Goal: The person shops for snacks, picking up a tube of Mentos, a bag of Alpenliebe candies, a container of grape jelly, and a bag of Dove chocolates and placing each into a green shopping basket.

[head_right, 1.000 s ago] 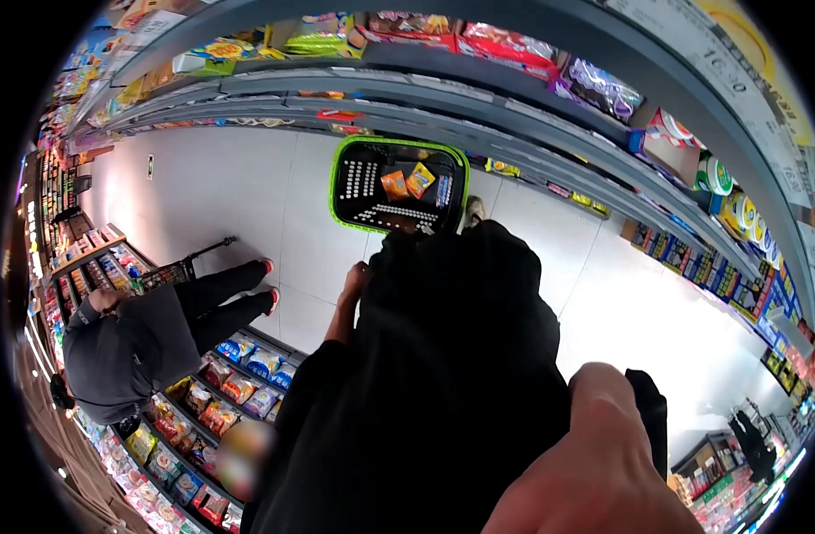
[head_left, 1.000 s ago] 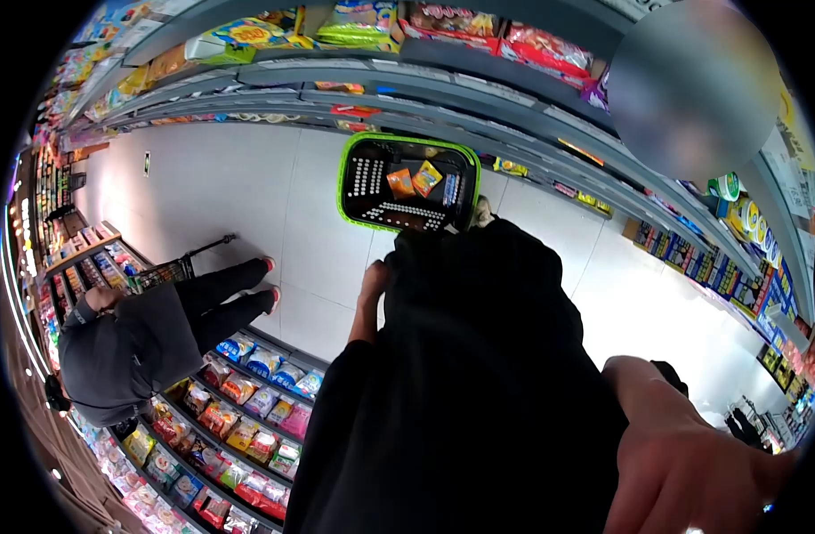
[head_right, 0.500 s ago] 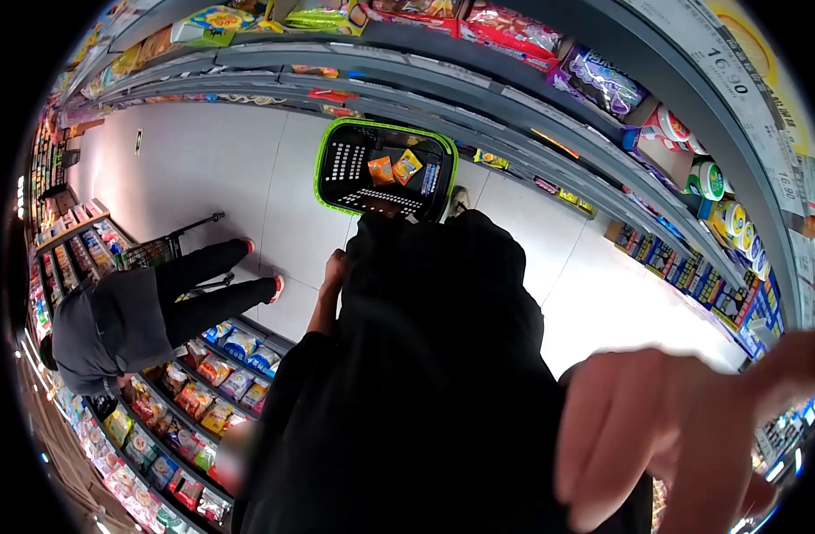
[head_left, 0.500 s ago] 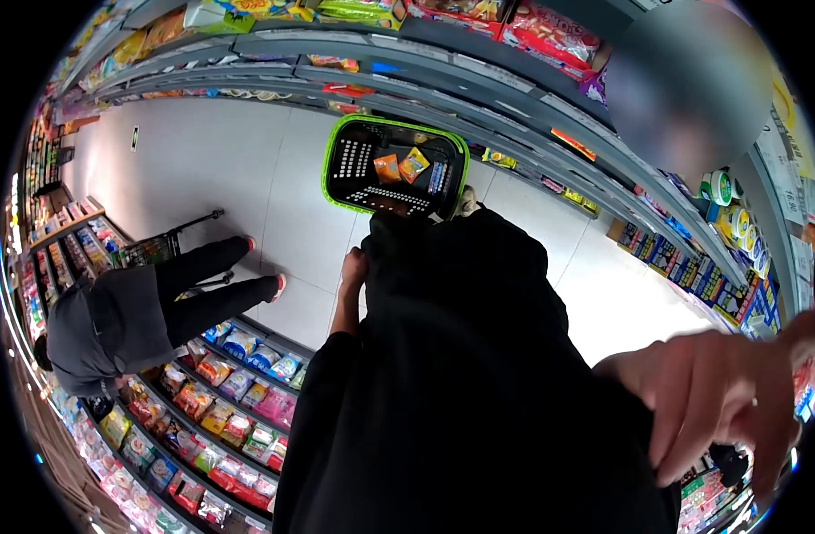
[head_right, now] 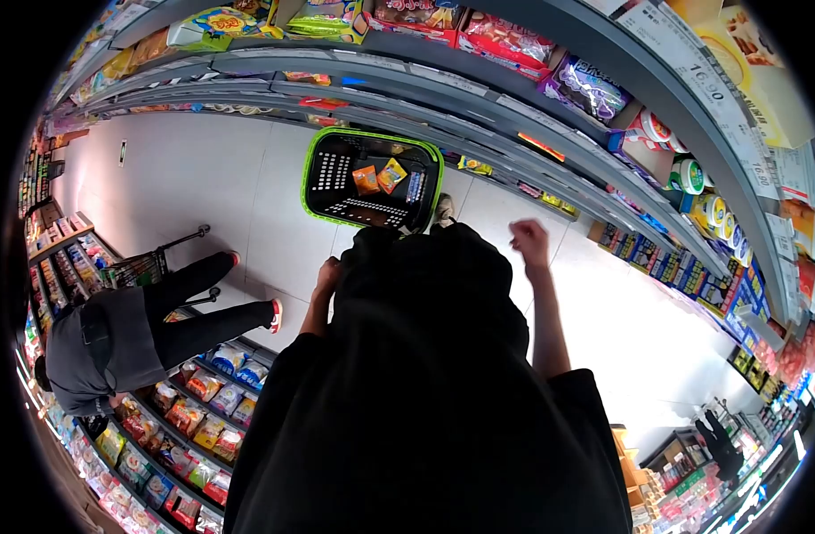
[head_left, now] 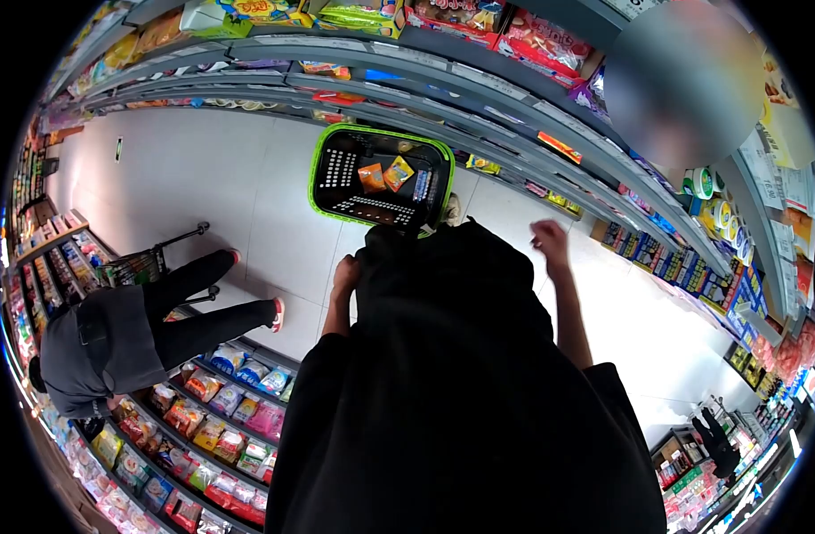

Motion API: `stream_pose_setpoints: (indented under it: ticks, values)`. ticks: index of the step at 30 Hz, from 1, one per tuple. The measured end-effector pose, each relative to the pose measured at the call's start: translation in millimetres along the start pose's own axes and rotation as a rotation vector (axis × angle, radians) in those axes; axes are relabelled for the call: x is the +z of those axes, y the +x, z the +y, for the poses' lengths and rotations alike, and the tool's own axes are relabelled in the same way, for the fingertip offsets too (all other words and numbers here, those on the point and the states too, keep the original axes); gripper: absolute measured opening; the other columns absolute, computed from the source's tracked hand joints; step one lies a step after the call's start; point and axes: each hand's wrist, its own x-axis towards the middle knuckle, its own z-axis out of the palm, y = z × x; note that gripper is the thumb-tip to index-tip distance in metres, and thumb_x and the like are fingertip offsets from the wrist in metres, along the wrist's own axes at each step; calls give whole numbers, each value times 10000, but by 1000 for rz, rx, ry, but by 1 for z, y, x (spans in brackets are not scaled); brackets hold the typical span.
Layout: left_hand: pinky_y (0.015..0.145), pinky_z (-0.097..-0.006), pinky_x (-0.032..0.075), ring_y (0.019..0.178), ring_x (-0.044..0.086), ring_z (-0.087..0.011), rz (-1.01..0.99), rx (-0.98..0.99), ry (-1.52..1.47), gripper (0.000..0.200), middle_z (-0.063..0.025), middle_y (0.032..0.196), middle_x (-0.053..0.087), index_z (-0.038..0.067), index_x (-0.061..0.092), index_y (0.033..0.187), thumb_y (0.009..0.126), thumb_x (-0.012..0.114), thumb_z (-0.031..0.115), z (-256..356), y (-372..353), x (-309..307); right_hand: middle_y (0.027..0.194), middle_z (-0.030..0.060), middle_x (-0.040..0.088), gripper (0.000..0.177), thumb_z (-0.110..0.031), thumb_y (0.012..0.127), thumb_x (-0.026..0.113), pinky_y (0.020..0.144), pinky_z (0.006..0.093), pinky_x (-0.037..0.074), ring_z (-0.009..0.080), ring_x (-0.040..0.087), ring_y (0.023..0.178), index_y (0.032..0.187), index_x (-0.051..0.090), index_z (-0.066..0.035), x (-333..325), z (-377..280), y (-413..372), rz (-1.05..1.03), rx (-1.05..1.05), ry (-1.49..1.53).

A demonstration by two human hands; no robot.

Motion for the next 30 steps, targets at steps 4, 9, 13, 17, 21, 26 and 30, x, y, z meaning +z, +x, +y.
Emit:
stream_pose_setpoints:
  ticks: [4,9,13,17,21,26,30]
  values:
    - [811,-441,483,970,609,-399,-40,-20,28,457,-258,983,644,-25,631,930,820,534,409,-9,0,0,625,68,584,155,-161,834,609,514,334,447,154,561,564,756,612,-27,-70,231,30,-223,250,-712]
    - [798,-432,487,951,624,-377,78,-193,-100,411,-246,980,651,-13,633,949,823,531,365,-26,-1,18,643,83,592,160,-174,847,604,549,363,462,180,564,591,778,614,-30,-84,266,3,-241,-32,-929]
    - [780,-455,488,872,634,-399,131,-278,-344,360,-255,919,656,-43,631,916,815,476,267,-25,-18,30,657,95,598,165,-185,856,600,576,387,474,200,566,613,796,617,-32,-66,208,15,-47,-379,-740]
    - [792,-442,482,894,627,-392,203,-251,-411,352,-255,916,654,-37,634,902,783,497,265,-28,-8,45,685,53,597,100,-121,871,624,570,296,458,129,557,623,839,579,-37,-22,70,49,78,-297,-436]
    - [804,-440,479,906,621,-391,186,-210,-393,365,-252,914,652,-34,626,914,785,493,280,-16,2,36,748,49,581,55,-47,883,590,582,240,441,82,542,676,841,553,-45,5,-36,91,122,-599,-324]
    - [821,-433,474,940,614,-388,183,-217,-382,366,-244,967,647,-13,619,945,802,491,298,-14,6,38,926,49,621,209,-107,893,604,631,268,464,112,549,724,1088,582,-36,16,-93,164,130,-665,-366]
    - [832,-420,477,947,618,-380,229,-307,-443,357,-233,964,654,1,629,959,805,506,300,-29,5,54,1275,103,554,563,-323,843,678,978,324,365,232,506,1118,1289,511,-23,32,-126,182,69,-500,-613]
